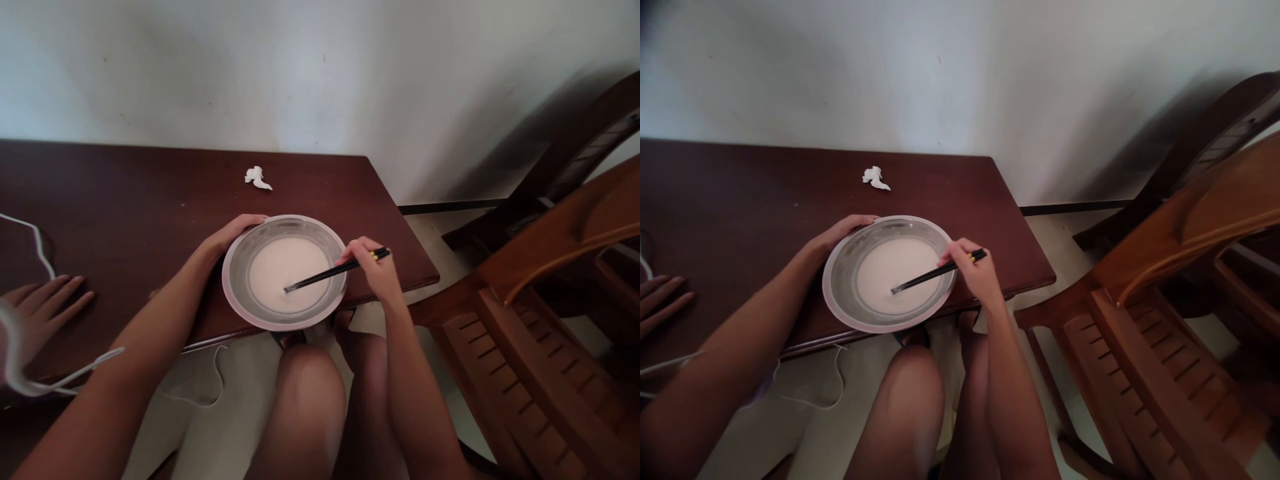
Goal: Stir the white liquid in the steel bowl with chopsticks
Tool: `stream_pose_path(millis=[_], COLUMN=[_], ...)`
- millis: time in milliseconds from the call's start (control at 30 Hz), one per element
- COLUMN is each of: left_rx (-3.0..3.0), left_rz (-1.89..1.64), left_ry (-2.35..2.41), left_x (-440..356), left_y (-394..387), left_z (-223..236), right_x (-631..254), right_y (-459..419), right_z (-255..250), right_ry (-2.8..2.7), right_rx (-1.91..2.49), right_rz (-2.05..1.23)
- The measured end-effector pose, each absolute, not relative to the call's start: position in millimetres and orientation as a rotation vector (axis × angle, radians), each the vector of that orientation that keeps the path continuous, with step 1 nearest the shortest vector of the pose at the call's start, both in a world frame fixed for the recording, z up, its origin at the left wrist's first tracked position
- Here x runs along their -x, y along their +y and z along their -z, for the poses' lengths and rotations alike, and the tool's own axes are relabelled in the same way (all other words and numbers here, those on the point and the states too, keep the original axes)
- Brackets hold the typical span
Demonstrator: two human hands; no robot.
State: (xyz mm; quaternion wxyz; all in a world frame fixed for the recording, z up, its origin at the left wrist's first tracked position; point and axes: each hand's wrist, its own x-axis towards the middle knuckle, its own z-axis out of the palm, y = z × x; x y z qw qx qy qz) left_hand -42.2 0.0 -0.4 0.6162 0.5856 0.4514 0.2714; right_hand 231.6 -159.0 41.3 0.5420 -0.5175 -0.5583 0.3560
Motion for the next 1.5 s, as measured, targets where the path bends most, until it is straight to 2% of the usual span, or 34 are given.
stream_pose_path(millis=[100,233,433,533,667,833,933,1033,1133,1233,1333,1433,1500], left_rx=[-1.335,-1.35,-1.308,-1.324,-1.361,-1.365,-1.366,-1.353,-1.363,-1.37,-1.363,-1.358,-1.354], left_rz=[-0.621,-0.645,-0.634,-0.621,-0.599,-0.604,-0.607,-0.599,-0.593,-0.6,-0.609,-0.589,-0.579], left_ry=[1.036,1.048,1.042,1.02,0.99,1.025,1.045,1.018,1.001,1.02,1.017,1.004,1.009], left_x=[42,42,44,46,48,47,46,46,46,46,46,46,46], left_y=[0,0,4,7,7,2,0,0,1,0,0,2,3], left_z=[1,0,6,9,10,5,3,3,3,3,4,6,6], right_x=[-227,-238,-229,-229,-240,-227,-225,-234,-237,-229,-227,-235,-236], right_y=[-158,-158,-160,-157,-158,-160,-158,-158,-161,-160,-157,-158,-159], right_z=[-42,-43,-41,-39,-39,-40,-41,-41,-40,-41,-42,-42,-42], right_ry=[-1.488,-1.237,-1.409,-1.439,-1.174,-1.392,-1.476,-1.263,-1.21,-1.421,-1.501,-1.302,-1.217], right_rx=[1.227,1.31,1.238,1.26,1.317,1.244,1.263,1.312,1.287,1.238,1.271,1.325,1.319], right_rz=[-0.81,-0.603,-0.804,-0.718,-0.583,-0.829,-0.735,-0.589,-0.667,-0.804,-0.709,-0.589,-0.634])
